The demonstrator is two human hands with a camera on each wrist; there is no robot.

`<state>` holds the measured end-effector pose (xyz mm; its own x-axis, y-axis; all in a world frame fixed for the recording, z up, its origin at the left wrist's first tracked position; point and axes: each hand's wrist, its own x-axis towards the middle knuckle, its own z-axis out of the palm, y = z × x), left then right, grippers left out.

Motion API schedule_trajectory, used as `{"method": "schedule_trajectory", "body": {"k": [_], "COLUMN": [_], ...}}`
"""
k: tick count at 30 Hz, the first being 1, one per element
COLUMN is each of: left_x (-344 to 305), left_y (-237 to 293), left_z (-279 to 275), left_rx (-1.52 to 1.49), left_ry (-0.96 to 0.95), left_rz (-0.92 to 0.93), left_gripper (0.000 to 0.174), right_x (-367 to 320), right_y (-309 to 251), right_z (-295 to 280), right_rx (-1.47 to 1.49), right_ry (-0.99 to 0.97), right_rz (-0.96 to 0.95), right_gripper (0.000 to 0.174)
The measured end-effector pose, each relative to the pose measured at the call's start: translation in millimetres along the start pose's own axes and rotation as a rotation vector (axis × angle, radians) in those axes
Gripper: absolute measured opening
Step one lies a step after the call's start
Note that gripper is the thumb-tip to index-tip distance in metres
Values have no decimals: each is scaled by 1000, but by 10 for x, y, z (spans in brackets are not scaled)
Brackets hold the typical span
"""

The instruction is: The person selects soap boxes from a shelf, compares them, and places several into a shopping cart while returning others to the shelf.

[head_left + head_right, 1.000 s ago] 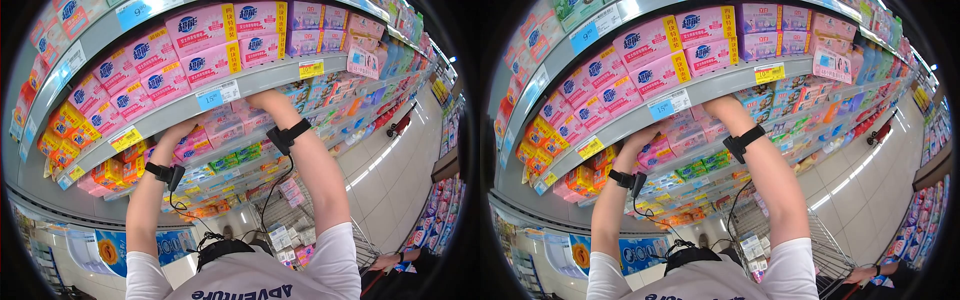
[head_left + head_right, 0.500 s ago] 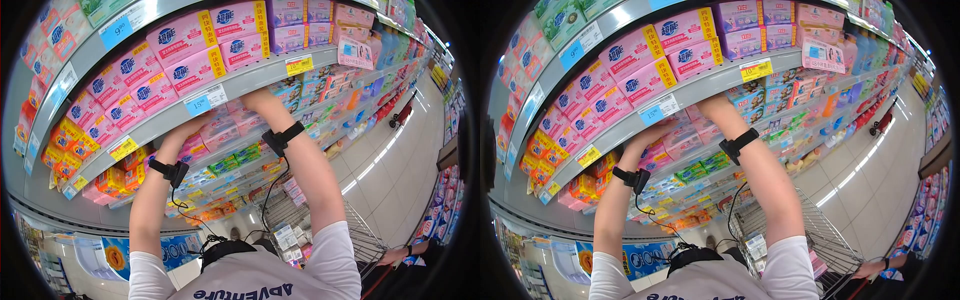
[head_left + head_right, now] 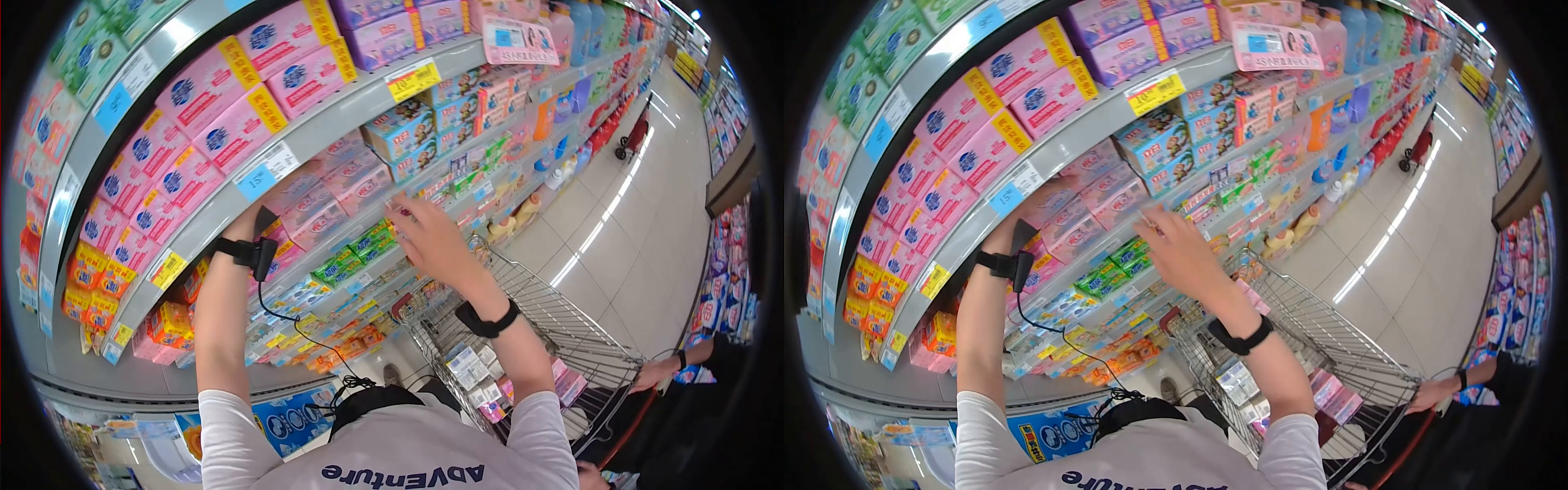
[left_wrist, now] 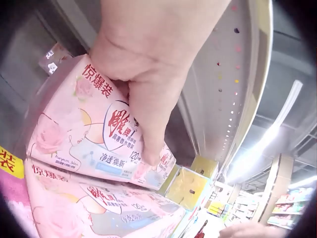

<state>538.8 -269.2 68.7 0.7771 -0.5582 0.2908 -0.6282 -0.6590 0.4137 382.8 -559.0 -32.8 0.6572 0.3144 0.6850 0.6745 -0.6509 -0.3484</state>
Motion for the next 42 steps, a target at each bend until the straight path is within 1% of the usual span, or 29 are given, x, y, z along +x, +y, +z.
{"method": "schedule_trajectory", "body": {"k": [1, 2, 4, 7, 9, 13, 17, 20, 22, 26, 29, 41, 42], "left_x": [-23, -45, -84, -100, -98, -62, -46, -39, -47, -57, -55, -6, 7], "left_y": [-17, -39, -66, -107, -131, -168, -170, -182, -181, -171, -166, -159, -169], "left_z": [-17, -19, -41, -64, -85, -102, -134, -152, -169, -154, -148, -115, -108], "left_rx": [5, 11, 17, 25, 32, 38, 42, 39, 43, 46, 48, 53, 54], "left_ry": [-4, -8, -2, 2, 2, 0, -1, -6, -3, -3, -1, -4, -5], "left_rz": [-5, -10, -21, -30, -34, -42, -48, -46, -47, -41, -37, -13, -12], "left_gripper": [66, 66, 66, 67, 67, 67, 67, 68, 68, 68, 68, 69, 69], "right_x": [-160, -328, -626, -953, -1173, -1456, -1720, -1847, -1904, -2060, -2116, -2360, -2374], "right_y": [11, 16, 40, 91, 70, 79, 148, 159, 148, 179, 161, 156, 128], "right_z": [-35, -53, -64, -55, -119, -257, -258, -278, -268, -151, -90, 132, 116], "right_rx": [30, 30, 60, 64, 72, 84, 87, 81, 115, 133, 184, 175, 179], "right_ry": [-41, -36, -119, -159, -151, -149, -133, -178, -214, -207, -240, -280, -287], "right_rz": [48, 62, 177, 260, 301, 394, 465, 514, 583, 578, 619, 661, 688], "right_gripper": [48, 48, 50, 52, 52, 49, 45, 41, 41, 41, 39, 39, 39]}}
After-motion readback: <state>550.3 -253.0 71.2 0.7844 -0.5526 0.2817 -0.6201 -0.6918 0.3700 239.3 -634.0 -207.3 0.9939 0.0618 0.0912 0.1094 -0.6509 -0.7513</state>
